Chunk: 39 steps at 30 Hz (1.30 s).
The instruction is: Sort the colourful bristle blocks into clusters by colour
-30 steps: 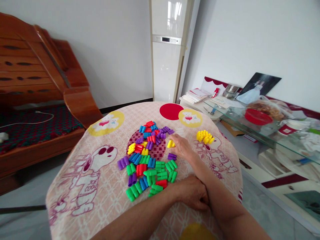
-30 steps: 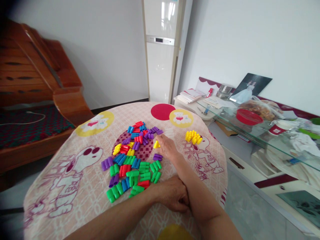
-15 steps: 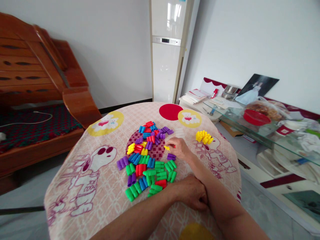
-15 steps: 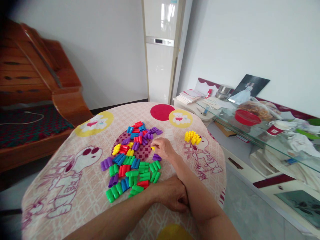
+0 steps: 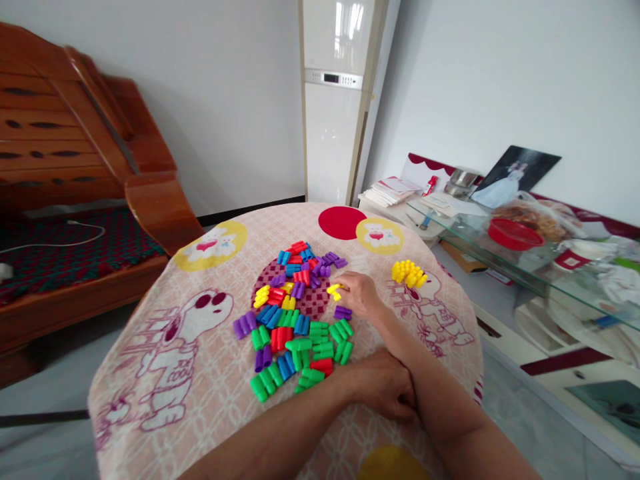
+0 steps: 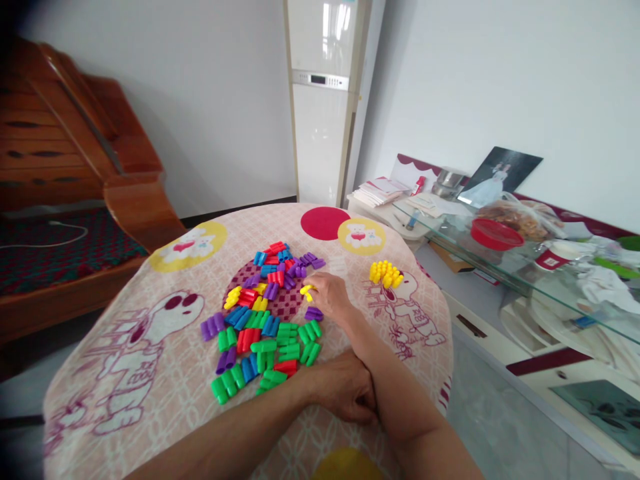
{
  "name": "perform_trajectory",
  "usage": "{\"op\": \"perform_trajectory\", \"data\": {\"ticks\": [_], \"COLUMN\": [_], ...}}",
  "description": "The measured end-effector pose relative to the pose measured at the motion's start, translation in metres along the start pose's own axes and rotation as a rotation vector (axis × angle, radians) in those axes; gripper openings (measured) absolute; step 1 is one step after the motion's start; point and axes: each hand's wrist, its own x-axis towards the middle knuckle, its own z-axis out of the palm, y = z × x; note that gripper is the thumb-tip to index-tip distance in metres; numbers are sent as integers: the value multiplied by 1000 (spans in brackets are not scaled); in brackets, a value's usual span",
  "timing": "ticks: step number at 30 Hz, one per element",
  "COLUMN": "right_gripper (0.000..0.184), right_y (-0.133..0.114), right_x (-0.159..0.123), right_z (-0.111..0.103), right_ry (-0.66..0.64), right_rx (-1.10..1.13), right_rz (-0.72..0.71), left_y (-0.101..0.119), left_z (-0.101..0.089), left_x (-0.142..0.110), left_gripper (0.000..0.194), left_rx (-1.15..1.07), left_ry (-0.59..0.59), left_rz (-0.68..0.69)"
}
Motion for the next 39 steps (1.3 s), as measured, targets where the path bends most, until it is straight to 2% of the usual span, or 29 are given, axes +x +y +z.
{"op": "perform_trajectory", "data": {"ticks": [2, 5, 10, 14, 18, 23, 25, 28, 33, 36, 39], "right_gripper": [25, 30, 41, 38, 32, 43, 37, 22, 14, 16, 25], "right_y": [1, 3, 5, 9, 14, 13, 9, 4, -1, 0, 6], "right_x": [0, -1, -1, 0, 2, 1, 0, 0, -2, -1, 2], "right_z": [0, 3, 9, 10, 12, 11, 8, 4, 2, 6, 3], "right_ry": [30, -7, 4, 84, 110, 221, 230, 165, 70, 82, 168], "right_rx": [7, 25, 200, 246, 235, 220, 151, -10, -223, -166, -34], "right_rz": [-15, -84, -92, -150, -206, -125, -101, -87, -13, 7, 47], "left_y": [0, 1, 1, -1, -3, -2, -1, 0, 1, 0, 0], "left_z": [0, -1, 0, 3, 4, 2, 1, 0, -1, -1, -3], "left_x": [0, 0, -1, 0, 0, 1, 1, 1, 0, -1, 0], "left_gripper": [17, 17, 17, 18, 16, 20, 19, 16, 17, 17, 18], "left_rx": [5, 4, 6, 24, 33, 30, 26, 2, -2, 13, 16], "left_ry": [0, 8, 6, 11, 7, -3, -5, -4, 4, -3, -30], "left_rz": [-8, 0, -7, 10, 12, -11, -1, 11, -6, -8, -9]}}
